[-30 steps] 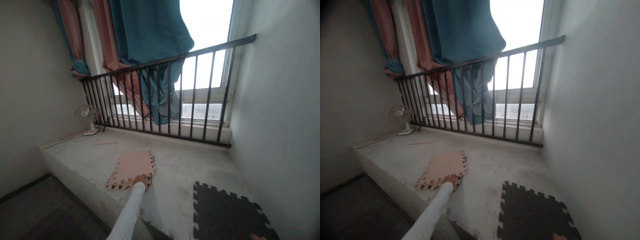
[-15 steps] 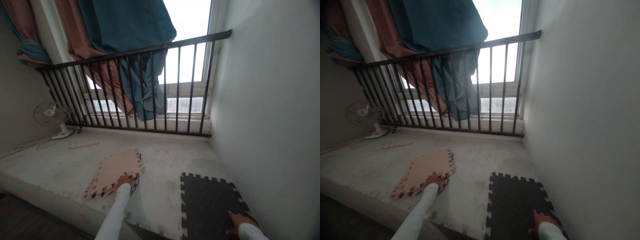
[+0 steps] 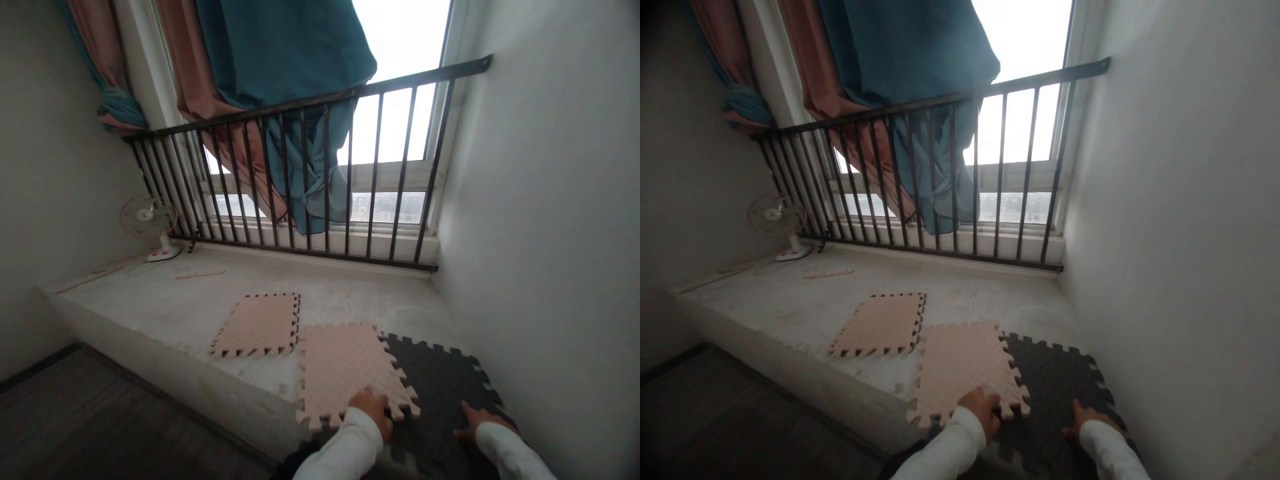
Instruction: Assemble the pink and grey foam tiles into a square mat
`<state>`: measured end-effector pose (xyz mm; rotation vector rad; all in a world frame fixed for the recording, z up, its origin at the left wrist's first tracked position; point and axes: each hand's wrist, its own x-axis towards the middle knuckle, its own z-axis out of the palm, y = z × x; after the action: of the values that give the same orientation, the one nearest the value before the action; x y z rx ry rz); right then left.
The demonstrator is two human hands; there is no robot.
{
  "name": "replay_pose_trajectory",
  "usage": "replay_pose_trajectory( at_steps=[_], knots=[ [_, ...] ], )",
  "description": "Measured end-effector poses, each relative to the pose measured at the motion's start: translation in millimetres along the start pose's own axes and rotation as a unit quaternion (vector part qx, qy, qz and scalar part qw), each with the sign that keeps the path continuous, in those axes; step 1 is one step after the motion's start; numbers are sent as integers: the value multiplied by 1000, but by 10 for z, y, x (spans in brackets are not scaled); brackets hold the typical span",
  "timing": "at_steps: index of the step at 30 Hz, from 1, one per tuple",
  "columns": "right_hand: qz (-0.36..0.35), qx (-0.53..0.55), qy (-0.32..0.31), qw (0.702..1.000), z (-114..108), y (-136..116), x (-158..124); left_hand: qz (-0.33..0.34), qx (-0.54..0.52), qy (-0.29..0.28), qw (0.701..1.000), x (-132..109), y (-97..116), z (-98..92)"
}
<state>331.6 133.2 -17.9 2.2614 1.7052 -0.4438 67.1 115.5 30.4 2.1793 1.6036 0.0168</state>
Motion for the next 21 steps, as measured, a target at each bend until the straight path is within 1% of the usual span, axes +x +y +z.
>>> replay_pose_trajectory(
  at_steps=[1,3,7,10,13,18,21],
  knots=[
    [7,-12,-10,1000,-22,-18,-24,0,-4,-4,1000,-33,32,24],
    [27,-38,-37,998,-86,-61,-84,-8,-12,-5,1000,-64,22,46],
    [20,-52,-56,997,-200,-127,-179,-47,-14,-3,999,-65,-164,17],
    [20,-54,-52,997,-226,-146,-203,-76,-11,-34,996,-61,-313,-25],
    [20,-55,-49,997,-223,-156,-210,-93,-2,-61,994,-40,-396,-27],
    [29,-37,-42,998,-223,-166,-215,-119,6,-67,991,14,-476,18],
    [31,-25,-40,998,-234,-165,-211,-138,2,-79,987,12,-576,3]
  ],
)
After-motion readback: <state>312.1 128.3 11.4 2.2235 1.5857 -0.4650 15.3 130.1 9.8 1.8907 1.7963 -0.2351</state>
